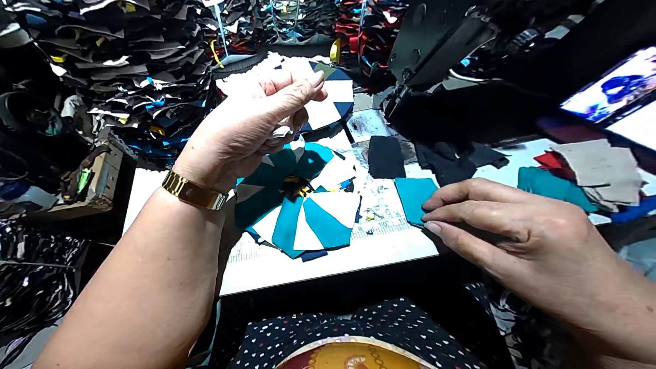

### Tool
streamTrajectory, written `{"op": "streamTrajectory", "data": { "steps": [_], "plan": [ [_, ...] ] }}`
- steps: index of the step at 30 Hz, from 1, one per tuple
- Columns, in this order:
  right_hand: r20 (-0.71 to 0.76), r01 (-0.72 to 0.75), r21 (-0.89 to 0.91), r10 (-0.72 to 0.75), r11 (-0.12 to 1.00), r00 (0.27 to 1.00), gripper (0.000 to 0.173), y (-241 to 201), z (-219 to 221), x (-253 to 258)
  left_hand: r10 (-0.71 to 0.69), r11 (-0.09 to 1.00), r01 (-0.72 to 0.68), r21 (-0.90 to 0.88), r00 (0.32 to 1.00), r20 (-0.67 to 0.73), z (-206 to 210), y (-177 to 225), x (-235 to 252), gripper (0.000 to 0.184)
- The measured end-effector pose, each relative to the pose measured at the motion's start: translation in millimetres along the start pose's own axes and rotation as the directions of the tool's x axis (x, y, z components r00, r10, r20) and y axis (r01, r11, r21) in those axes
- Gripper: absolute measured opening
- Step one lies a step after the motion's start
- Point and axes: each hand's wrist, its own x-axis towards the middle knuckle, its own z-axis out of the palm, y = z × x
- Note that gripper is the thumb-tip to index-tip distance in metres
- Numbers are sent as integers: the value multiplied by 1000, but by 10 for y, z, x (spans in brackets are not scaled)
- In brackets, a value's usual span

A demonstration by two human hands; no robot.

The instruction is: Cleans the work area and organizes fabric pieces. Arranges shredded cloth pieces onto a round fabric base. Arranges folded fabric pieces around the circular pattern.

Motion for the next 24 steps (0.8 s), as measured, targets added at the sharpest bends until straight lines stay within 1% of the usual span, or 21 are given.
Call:
{"op": "streamTrajectory", "data": {
  "steps": [6, 10, 19, 24],
  "plan": [
    [-6, -6, -24, 5, 1000, 1000, 21, 18, 24, 18, -3, 999, 2, 32, 999, 44, 16, -13, 4, 21],
    [-10, -2, -49, 2, 999, 1000, 23, 14, 58, 39, -17, 999, 15, 42, 999, 45, 40, -28, 1, 21],
    [20, -52, -29, 53, 998, 998, 18, -17, 8, 25, -33, 996, 28, 79, 997, 63, 42, -16, -5, 21],
    [52, -61, 11, 60, 998, 997, 24, 32, -55, 2, -52, 994, 47, 97, 997, 58, 60, -5, -14, 20]
  ]
}}
